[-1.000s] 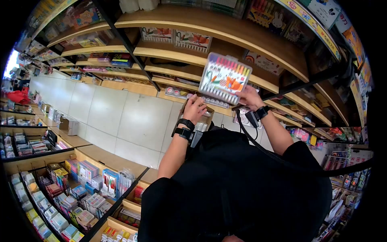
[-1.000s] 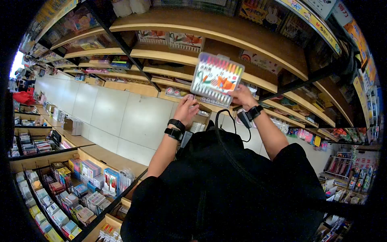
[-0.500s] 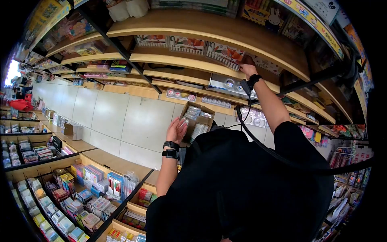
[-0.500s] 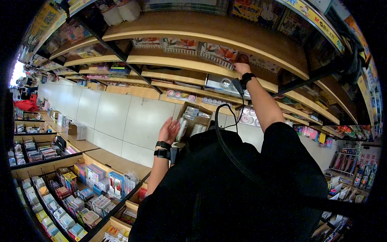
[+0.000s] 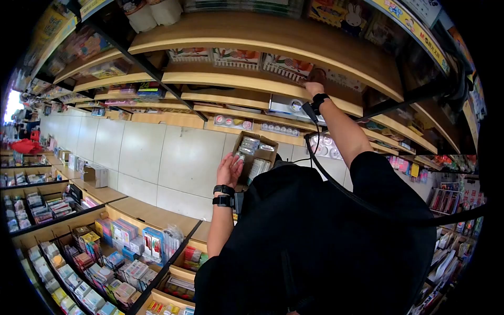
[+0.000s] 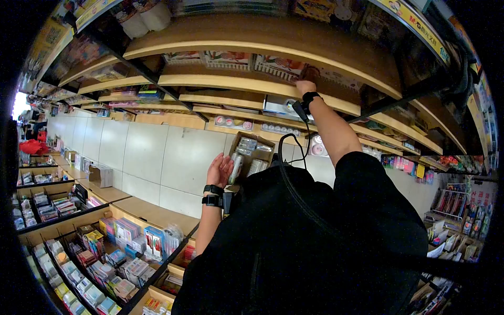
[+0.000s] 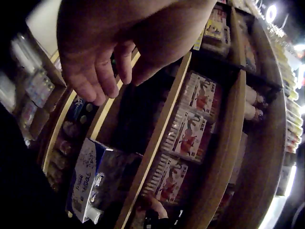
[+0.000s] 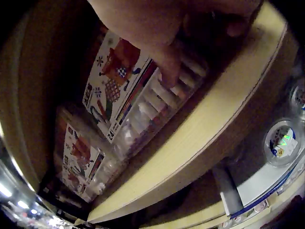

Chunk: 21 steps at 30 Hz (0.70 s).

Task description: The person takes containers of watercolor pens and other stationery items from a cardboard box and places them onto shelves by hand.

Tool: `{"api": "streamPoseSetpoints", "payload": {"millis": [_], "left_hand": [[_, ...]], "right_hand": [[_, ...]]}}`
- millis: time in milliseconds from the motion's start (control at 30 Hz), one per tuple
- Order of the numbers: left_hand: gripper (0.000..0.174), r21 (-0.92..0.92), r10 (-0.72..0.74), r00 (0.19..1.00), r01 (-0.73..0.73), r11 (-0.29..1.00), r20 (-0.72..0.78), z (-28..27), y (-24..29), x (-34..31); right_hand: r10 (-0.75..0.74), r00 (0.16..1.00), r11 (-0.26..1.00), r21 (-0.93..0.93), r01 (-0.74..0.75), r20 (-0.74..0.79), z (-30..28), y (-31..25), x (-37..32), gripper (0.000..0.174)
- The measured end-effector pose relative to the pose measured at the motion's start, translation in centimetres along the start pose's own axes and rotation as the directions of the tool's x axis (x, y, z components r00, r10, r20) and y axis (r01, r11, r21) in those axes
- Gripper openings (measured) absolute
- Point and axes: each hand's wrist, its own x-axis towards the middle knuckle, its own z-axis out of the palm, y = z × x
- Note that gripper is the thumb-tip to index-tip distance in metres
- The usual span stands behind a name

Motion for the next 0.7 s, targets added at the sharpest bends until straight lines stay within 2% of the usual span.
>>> {"api": "streamPoseSetpoints", "payload": {"millis": [33,100,133,200,267,367,433,467,500,533,567,633,667,700], "left_hand": [[0.035,0.002,0.0,1.0,0.0,1.0,0.005,-0.1,-0.1,0.1],[0.034,0.007,-0.002,1.0,0.002,1.0,0.008,-0.2,0.0,0.0],[0.034,0.006,-0.002,1.0,0.002,1.0,-0.002,0.0,-0.1,-0.2],[0.034,0.005,0.004,1.0,-0.004,1.0,-0.012,0.1,0.2,-0.4],[0.034,0.015,-0.007,0.999,0.007,1.0,-0.035,-0.1,0.2,-0.7],[0.034,0.006,-0.011,0.998,0.012,1.0,-0.058,-0.9,-0.2,-0.3],[0.038,0.006,-0.011,0.999,0.011,1.0,-0.039,-1.5,-0.6,-0.1],[0.042,0.003,-0.013,1.0,0.013,1.0,-0.019,-1.6,-0.8,-0.1],[0.042,0.003,-0.009,1.0,0.009,1.0,-0.02,-1.5,-0.8,-0.2],[0.042,0.015,-0.016,0.999,0.016,1.0,-0.039,-1.4,-0.8,-0.4],[0.041,0.028,-0.021,0.998,0.023,0.999,-0.057,-1.4,-0.7,-0.5],[0.041,0.028,-0.013,0.999,0.014,1.0,-0.053,-1.8,-0.9,-0.4],[0.037,0.024,-0.012,0.997,0.014,1.0,-0.079,-1.7,-1.0,-0.6],[0.033,0.021,-0.012,0.994,0.014,1.0,-0.104,-1.6,-1.0,-0.9]], "right_hand": [[0.004,1.0,1.0,0.001,-0.004,0.0,0.2,0.2,0.5,0.037],[-0.087,0.983,0.974,-0.194,0.119,0.163,1.7,1.4,2.3,0.045],[-0.087,0.983,0.974,-0.192,0.118,0.164,2.5,2.2,3.2,0.045],[-0.104,0.987,0.985,-0.122,0.119,0.123,4.3,3.1,4.6,0.037],[-0.14,0.989,0.99,0.041,0.138,0.041,7.0,4.6,6.7,0.031],[-0.275,0.957,0.894,0.34,0.291,-0.095,15.3,9.6,15.3,0.029],[-0.339,0.938,0.891,0.295,0.345,-0.073,16.0,9.2,15.4,0.03],[-0.082,0.996,0.418,0.908,-0.005,0.044,10.8,4.8,9.6,0.028],[0.064,0.978,-0.173,0.967,-0.186,0.2,6.7,0.7,4.0,0.027],[0.096,0.964,-0.365,0.91,-0.198,0.248,5.4,-0.8,1.6,0.026],[0.101,0.96,-0.458,0.869,-0.189,0.262,4.9,-1.6,0.4,0.025],[0.103,0.955,-0.582,0.795,-0.169,0.278,4.4,-2.9,-0.6,0.023],[0.037,0.962,-0.66,0.73,-0.179,0.27,4.9,-2.7,-0.2,0.025],[0.034,0.962,-0.66,0.728,-0.183,0.272,5.1,-2.9,-0.3,0.025]]}}
